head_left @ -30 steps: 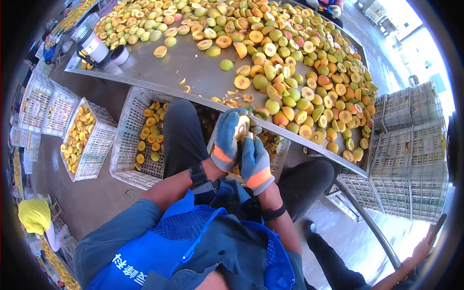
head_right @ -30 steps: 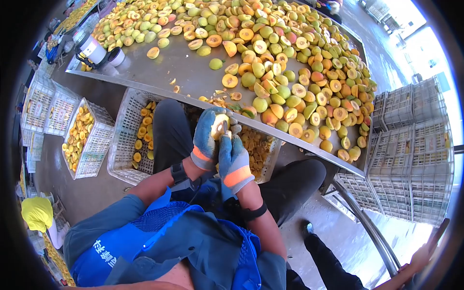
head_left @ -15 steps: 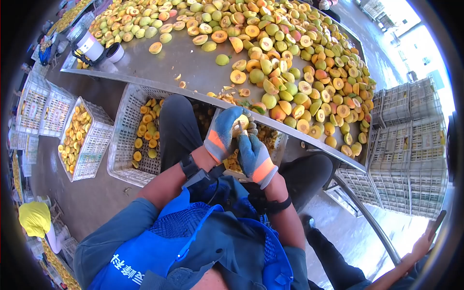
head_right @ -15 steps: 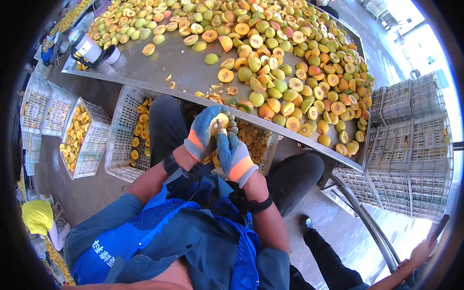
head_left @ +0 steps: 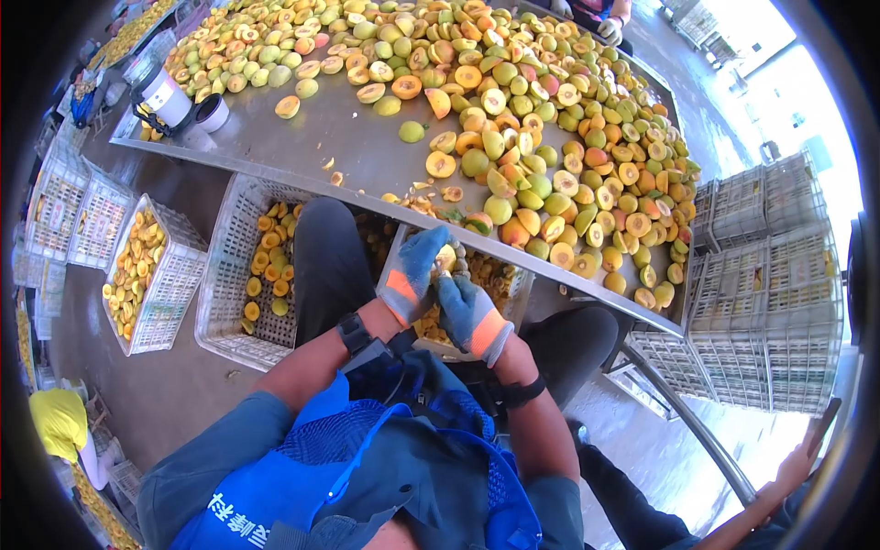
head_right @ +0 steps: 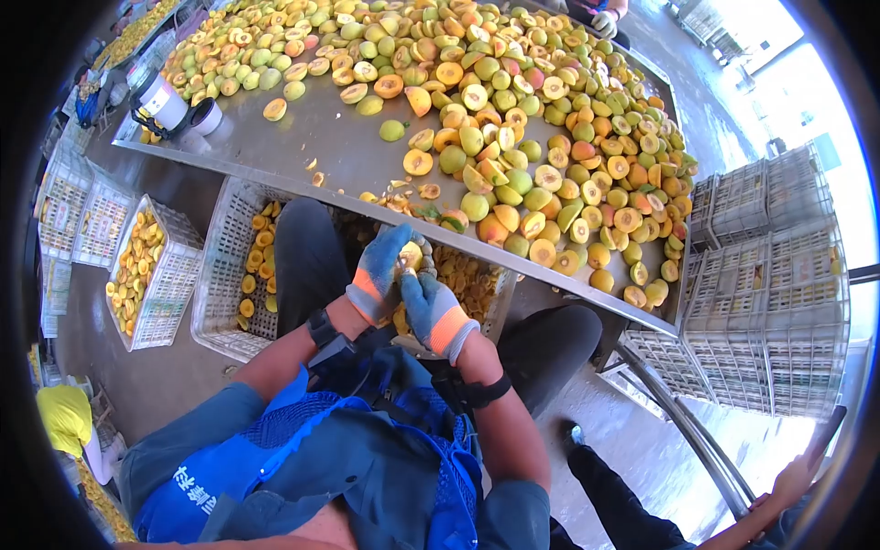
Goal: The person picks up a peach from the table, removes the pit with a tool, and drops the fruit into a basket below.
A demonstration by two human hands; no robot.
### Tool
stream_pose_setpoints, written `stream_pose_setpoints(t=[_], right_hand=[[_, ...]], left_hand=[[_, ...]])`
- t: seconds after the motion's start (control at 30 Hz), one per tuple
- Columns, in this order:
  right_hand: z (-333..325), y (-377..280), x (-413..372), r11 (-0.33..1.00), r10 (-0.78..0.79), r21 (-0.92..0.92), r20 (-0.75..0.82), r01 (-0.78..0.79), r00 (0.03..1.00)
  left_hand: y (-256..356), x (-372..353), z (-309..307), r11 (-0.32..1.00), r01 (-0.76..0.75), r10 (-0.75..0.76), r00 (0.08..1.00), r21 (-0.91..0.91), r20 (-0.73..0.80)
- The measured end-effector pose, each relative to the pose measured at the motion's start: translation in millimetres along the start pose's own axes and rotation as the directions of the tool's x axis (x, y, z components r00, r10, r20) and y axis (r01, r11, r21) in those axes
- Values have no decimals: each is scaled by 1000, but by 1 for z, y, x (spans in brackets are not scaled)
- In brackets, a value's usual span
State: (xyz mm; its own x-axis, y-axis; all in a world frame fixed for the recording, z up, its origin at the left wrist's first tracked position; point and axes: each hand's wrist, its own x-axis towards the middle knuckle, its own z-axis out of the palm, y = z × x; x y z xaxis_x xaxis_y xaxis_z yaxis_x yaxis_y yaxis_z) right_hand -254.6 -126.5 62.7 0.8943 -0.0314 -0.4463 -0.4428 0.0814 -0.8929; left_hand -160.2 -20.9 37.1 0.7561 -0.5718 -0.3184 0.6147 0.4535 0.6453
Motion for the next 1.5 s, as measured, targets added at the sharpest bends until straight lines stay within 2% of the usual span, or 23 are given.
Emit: stream_pose_setpoints(t=[0.07, 0.1, 0.23, 0.33, 0.37, 0.47, 0.5, 0.57, 0.6, 0.73, 0.87, 0.97, 1.07, 1.17, 1.2, 1.27, 1.3, 1.33, 1.37, 1.4, 1.43, 1.47, 1.5], right_hand=[[-4, 9, 5, 998, -57, 18, 19, 57, 998], [0, -19, -7, 935, 201, 290, 48, -206, 979], [-9, -21, -15, 936, 209, 259, 134, -237, 969], [-10, -18, -18, 918, 180, 320, 186, -233, 966], [-6, -14, -18, 944, 122, 285, 177, -170, 977], [3, -5, -10, 964, 130, 220, 100, -149, 987], [5, 1, -4, 992, 89, 84, 49, -93, 995], [3, 6, -5, 997, 65, 32, 73, -68, 995], [-1, 4, -6, 982, 121, 127, 124, -137, 985], [-11, 3, -16, 802, 189, 476, 371, -360, 909], [-17, 6, -18, 687, 140, 581, 485, -438, 863], [-12, 5, -20, 785, 152, 518, 371, -340, 916], [-15, 6, -13, 861, 225, 374, 326, -344, 918], [-18, 9, -12, 738, 145, 531, 478, -417, 866], [-16, 7, -12, 695, 120, 566, 518, -445, 847], [-7, 0, -13, 851, 74, 455, 389, -262, 918], [-6, -3, -16, 896, 30, 405, 349, -180, 937], [-6, -4, -19, 933, -17, 348, 309, -97, 951], [3, 6, -16, 961, -95, 268, 110, 63, 989], [3, 35, -6, 961, -269, -71, 8, 269, 963], [4, 63, 5, 828, -431, -436, -95, 352, 897], [2, 69, 10, 800, -347, -564, -156, 205, 925], [1, 79, 13, 763, -271, -635, -148, 118, 951]], left_hand=[[6, 0, 0, 992, 99, -95, 994, -72, 49], [0, 0, -6, 997, -39, 30, 991, 65, 130], [7, -5, -5, 999, 31, -35, 980, 24, 196], [-2, -7, -15, 991, -106, 89, 976, 78, 199], [-8, -2, -20, 930, -251, 196, 957, 270, 215], [-9, -3, -13, 999, -6, 9, 998, 51, -64], [-9, -3, -9, 999, 46, -45, 991, 2, -130], [-11, -6, -6, 997, 70, -74, 980, -31, -185], [-10, -4, -5, 996, 75, -83, 975, -44, -207], [-11, -9, -9, 992, -28, 25, 999, 120, 24], [-12, -11, -8, 975, -99, 75, 989, 197, 129], [-13, -8, -14, 994, -8, -11, 983, 105, 182], [-16, -4, -17, 993, 107, -109, 993, 42, 51], [8, -14, -1, 988, 151, -152, 987, 9, 58], [13, -14, -5, 990, 134, -132, 991, -49, 34], [35, -11, -22, 985, 82, -86, 996, -155, -14], [55, -21, -27, 974, -185, 203, 970, 135, -137], [70, -27, -52, 396, -560, 658, 725, 727, 200], [96, -41, -54, 497, -502, 677, 735, 708, 45], [112, -39, -94, 350, -493, 768, 638, 796, 57], [139, -51, -105, -241, -303, 778, 508, 922, 370], [157, -50, -159, -141, -186, 840, 497, 972, 217], [169, -50, -159, -388, -15, 811, 469, 921, 349]])
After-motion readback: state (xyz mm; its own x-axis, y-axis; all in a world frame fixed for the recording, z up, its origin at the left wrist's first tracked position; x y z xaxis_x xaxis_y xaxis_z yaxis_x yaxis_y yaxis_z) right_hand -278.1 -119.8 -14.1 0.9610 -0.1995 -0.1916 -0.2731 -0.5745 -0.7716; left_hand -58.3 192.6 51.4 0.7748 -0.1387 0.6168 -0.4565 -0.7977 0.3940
